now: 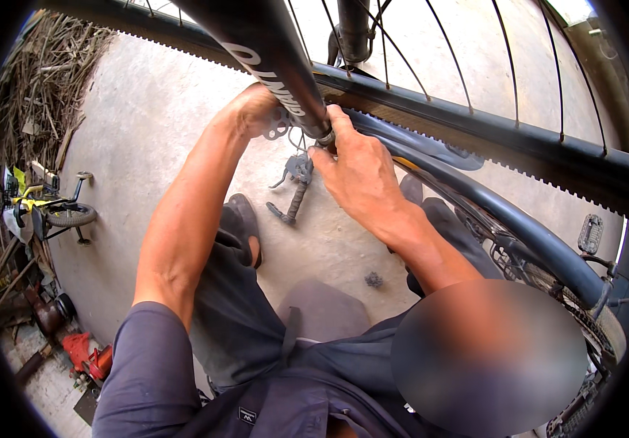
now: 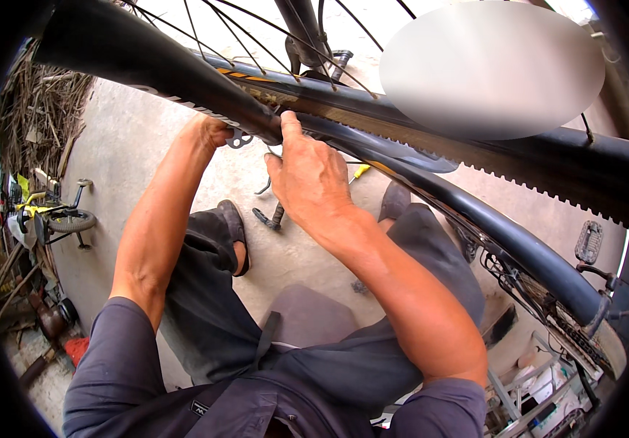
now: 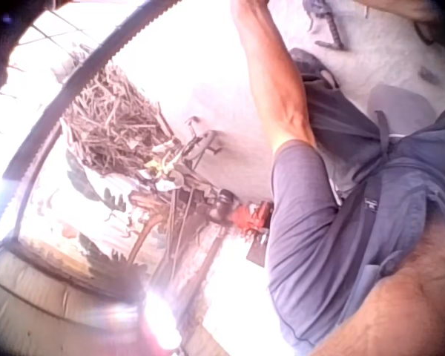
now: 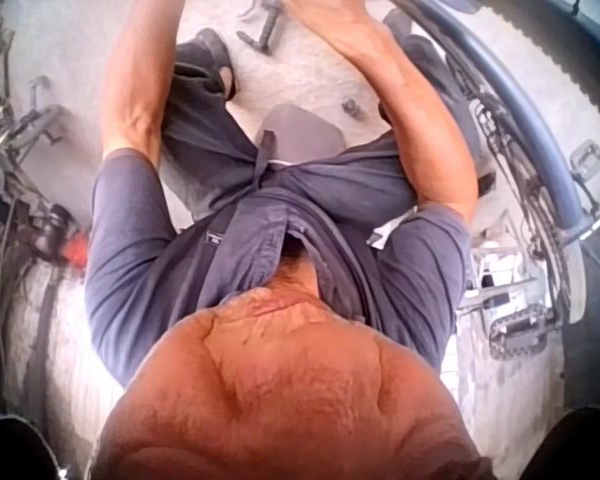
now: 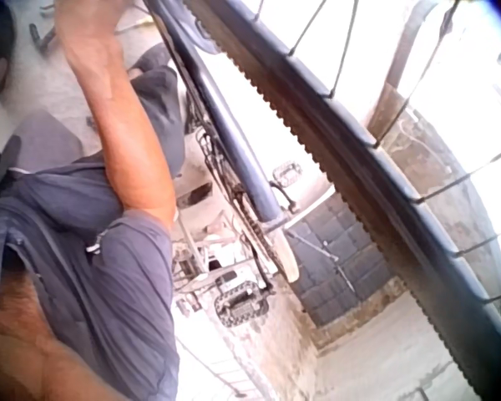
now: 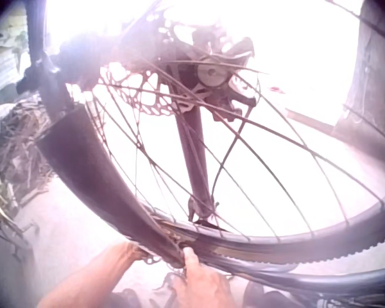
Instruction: The person is repairing a bicycle tire by removing the wheel, using a tire lever to pry the tire bead off the rim, and manipulating the inner tube. They then use a hand pump to inflate the tire and reattach the wheel to the bicycle frame.
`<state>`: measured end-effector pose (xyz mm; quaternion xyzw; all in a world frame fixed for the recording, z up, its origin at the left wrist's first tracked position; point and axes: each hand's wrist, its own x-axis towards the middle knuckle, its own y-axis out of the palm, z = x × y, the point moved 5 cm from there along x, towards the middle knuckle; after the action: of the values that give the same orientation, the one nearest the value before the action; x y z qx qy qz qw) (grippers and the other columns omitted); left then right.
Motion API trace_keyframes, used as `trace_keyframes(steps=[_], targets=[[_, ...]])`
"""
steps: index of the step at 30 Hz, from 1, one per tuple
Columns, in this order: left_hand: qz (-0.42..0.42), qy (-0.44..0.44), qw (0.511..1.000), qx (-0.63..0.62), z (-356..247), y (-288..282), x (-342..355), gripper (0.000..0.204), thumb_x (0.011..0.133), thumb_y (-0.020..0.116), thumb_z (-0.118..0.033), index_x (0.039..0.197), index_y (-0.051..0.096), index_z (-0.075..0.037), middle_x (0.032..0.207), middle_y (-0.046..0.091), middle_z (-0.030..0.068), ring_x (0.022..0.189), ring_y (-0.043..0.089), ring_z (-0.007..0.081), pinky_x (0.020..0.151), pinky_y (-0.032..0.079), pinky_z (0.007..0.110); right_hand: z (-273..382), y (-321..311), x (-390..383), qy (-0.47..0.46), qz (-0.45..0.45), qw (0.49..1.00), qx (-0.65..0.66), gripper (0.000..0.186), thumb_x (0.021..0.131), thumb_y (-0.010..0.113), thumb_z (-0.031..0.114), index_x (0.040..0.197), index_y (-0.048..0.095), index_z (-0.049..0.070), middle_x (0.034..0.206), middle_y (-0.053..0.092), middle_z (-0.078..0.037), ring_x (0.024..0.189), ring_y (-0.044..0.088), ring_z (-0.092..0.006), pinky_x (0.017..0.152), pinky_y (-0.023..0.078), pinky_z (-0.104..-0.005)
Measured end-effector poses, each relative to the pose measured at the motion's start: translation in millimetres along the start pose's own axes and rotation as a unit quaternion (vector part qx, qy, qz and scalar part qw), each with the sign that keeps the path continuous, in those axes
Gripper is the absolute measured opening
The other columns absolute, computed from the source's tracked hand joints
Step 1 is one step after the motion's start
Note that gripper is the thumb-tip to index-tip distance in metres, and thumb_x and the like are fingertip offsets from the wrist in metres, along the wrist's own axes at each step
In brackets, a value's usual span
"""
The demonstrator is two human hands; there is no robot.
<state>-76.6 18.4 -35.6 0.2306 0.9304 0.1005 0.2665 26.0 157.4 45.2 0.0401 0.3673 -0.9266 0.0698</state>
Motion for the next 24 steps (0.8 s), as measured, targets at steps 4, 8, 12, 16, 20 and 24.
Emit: trace_keyframes(steps=[4,8,12,16,20,24], targets=[[-0.017,0.015,1.0,0.009,3.3,-3.5,-1.0,0.024,0.078,0.07,-0.027,0.092,0.065,-0.008,0.083,0.065,0.0044,0.068,0.059,0.0128,0.057,0.044,0.026,2.3,-1.8,0.0,0.0,0.012,1.0,0.007,0.057,0.082,0.064,0.014,0.131,0.041,-0.007,0.069,0.061,-0.022,0.071,0.063,-0.0393,0.068,0.048,-0.0444],[-0.039,0.014,0.999,-0.025,18.3,-24.9,8.0,0.021,0.079,0.07,-0.023,0.092,0.065,-0.007,0.085,0.066,0.0045,0.073,0.061,0.0145,0.062,0.047,0.027,3.1,-5.1,-0.7,-0.006,0.015,1.0,0.008,0.055,0.083,0.061,0.015,0.129,0.041,-0.007,0.072,0.062,-0.026,0.076,0.063,-0.0423,0.074,0.048,-0.0462],[0.001,-0.034,0.998,-0.053,28.9,-40.3,18.7,0.03,0.078,0.069,-0.012,0.105,0.062,-0.002,0.1,0.066,0.0113,0.087,0.065,0.0202,0.077,0.055,0.032,3.9,-5.0,0.5,0.011,0.027,0.999,-0.015,0.053,0.082,0.059,0.012,0.126,0.043,-0.012,0.082,0.065,-0.026,0.081,0.066,-0.038,0.075,0.051,-0.0436],[-0.007,-0.037,0.997,-0.067,28.4,-34.6,19.2,0.029,0.078,0.069,-0.012,0.105,0.062,-0.001,0.1,0.066,0.0121,0.085,0.066,0.0203,0.076,0.057,0.032,4.1,-4.3,1.2,0.01,0.034,0.999,-0.026,0.052,0.082,0.058,0.01,0.126,0.043,-0.013,0.081,0.065,-0.025,0.08,0.066,-0.0367,0.075,0.051,-0.0434],[-0.048,-0.014,0.998,-0.046,25.2,-23.6,11.2,0.02,0.078,0.071,-0.011,0.094,0.063,-0.003,0.087,0.067,0.0086,0.073,0.065,0.0164,0.065,0.055,0.028,4.1,-2.4,1.9,0.005,0.014,1.0,-0.022,0.053,0.082,0.06,0.012,0.127,0.042,-0.01,0.076,0.064,-0.026,0.079,0.064,-0.0405,0.077,0.05,-0.0448],[-0.028,0.018,0.995,-0.091,28.2,-10.1,10.6,0.022,0.076,0.072,-0.009,0.095,0.062,-0.003,0.086,0.066,0.0086,0.076,0.065,0.0175,0.07,0.054,0.03,1.7,0.0,0.4,0.013,0.014,1.0,-0.008,0.056,0.081,0.061,0.012,0.129,0.041,-0.008,0.074,0.064,-0.026,0.08,0.064,-0.0424,0.078,0.049,-0.046]])
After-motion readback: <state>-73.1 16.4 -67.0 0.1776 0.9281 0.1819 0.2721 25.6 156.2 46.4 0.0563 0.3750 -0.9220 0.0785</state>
